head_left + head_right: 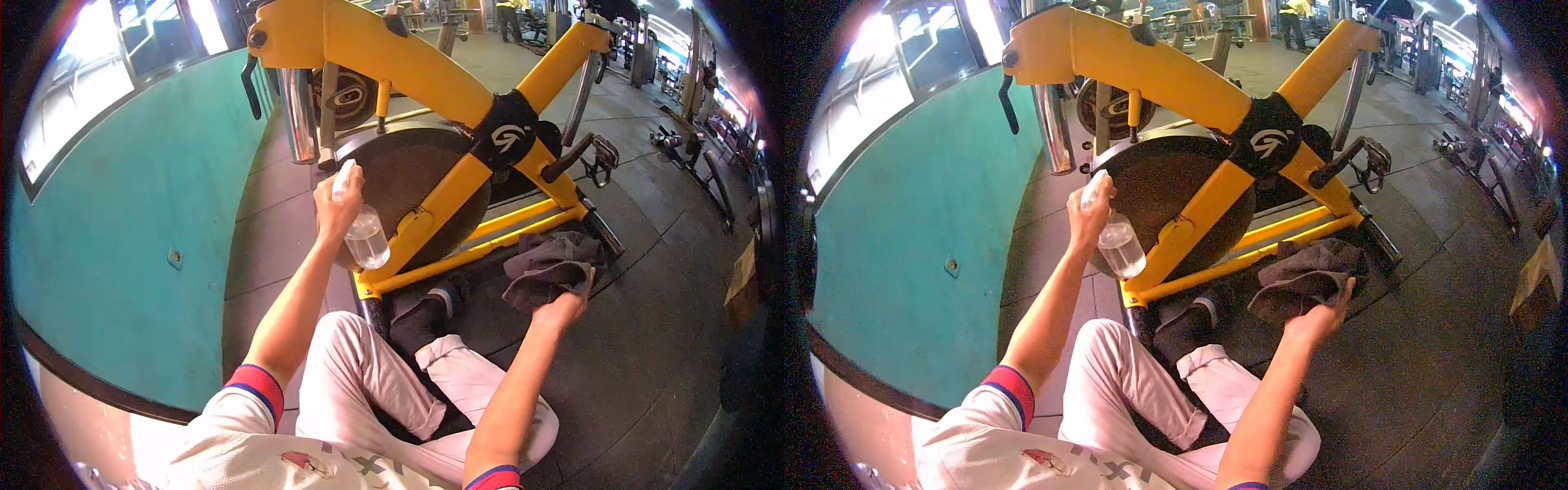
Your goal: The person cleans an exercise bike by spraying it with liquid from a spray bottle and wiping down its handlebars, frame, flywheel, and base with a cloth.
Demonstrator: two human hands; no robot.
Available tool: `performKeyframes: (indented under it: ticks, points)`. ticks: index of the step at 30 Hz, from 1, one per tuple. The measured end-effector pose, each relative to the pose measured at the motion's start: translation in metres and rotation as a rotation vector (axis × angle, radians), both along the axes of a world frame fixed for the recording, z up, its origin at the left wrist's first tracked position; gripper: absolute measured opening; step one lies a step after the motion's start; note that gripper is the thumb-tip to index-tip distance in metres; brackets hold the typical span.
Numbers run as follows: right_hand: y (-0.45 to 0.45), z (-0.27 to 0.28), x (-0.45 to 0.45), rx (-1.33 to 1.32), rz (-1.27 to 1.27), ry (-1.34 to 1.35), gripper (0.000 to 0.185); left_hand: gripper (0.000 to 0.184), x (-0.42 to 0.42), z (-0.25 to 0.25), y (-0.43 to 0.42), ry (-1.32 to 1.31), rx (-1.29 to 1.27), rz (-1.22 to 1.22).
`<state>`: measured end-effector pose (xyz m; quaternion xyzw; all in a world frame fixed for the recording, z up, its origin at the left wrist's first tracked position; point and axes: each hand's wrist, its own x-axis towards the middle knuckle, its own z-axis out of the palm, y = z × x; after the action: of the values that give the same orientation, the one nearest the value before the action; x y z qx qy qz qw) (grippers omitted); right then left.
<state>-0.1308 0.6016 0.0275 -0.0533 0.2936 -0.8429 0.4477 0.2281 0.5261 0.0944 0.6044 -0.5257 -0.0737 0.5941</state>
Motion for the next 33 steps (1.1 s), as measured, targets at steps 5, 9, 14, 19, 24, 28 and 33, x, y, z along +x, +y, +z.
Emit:
performKeyframes:
  ticks: [5,9,14,19,24,28,33]
  points:
    - [0.004,0.01,0.012,0.014,-0.008,-0.019,0.052,0.039,-0.008,0.011,-0.015,0.043,0.028,-0.01]
    - [0.004,0.003,0.013,0.042,-0.022,0.015,0.053,0.042,-0.031,0.017,-0.043,-0.049,-0.051,-0.079]
    - [0.01,0.004,0.017,0.016,0.003,0.011,0.053,0.045,-0.067,0.023,-0.066,-0.123,0.01,-0.196]
    - [0.007,0.0,0.043,0.04,-0.076,0.163,0.052,0.039,-0.074,0.012,-0.061,-0.149,-0.078,-0.265]
    - [-0.033,0.022,0.103,-0.044,-0.062,0.873,0.049,0.029,-0.046,-0.043,0.003,-0.139,-0.157,-0.226]
    - [-0.128,0.08,0.183,-0.554,-0.48,1.877,0.038,0.032,-0.025,-0.108,0.05,0.153,0.028,-0.233]
    - [-0.227,0.081,0.215,-0.546,-0.415,1.923,0.048,0.03,-0.006,-0.124,0.083,0.155,0.197,-0.347]
